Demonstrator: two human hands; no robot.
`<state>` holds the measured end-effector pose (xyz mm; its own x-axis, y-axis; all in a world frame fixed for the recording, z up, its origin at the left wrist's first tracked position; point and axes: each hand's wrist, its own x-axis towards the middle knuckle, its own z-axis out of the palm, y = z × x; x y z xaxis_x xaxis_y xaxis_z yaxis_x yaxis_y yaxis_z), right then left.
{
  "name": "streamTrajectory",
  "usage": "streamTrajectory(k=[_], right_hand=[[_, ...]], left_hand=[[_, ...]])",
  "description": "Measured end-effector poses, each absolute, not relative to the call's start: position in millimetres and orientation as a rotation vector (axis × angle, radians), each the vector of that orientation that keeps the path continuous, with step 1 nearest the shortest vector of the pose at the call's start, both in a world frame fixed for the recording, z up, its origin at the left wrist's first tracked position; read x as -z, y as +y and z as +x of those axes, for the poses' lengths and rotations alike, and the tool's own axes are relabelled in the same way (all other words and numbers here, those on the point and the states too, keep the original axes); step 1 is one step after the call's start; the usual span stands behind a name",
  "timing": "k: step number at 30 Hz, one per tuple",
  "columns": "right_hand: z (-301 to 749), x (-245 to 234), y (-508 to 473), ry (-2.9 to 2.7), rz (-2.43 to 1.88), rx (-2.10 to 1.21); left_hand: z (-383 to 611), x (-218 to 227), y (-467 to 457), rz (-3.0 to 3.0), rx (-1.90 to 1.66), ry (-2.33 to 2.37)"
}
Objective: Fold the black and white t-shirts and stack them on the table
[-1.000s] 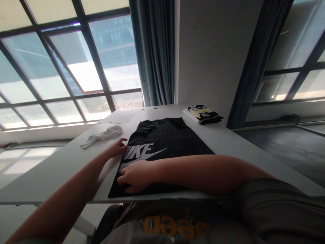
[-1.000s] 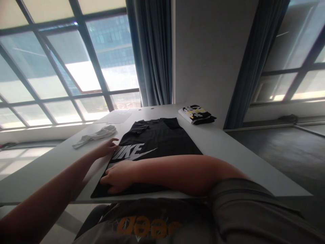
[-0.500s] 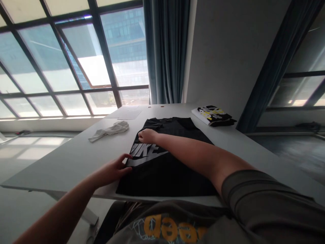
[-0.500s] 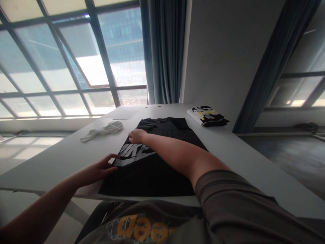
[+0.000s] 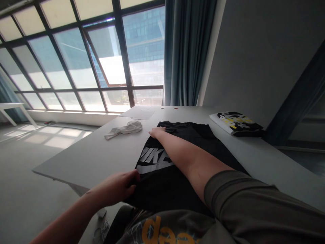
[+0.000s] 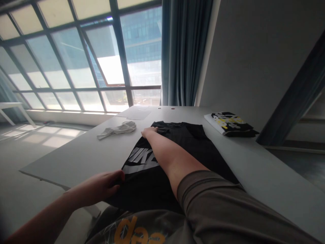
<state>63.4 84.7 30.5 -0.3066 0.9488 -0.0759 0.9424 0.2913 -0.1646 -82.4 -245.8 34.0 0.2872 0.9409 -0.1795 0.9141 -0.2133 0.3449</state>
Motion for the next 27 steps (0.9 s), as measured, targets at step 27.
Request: streamTrajectory(k=[27], right_hand=[[266,-11,103,-2.163,-1.75,-0.322]], left_hand=[[90,-26,-209,2.841,-0.289,1.182]])
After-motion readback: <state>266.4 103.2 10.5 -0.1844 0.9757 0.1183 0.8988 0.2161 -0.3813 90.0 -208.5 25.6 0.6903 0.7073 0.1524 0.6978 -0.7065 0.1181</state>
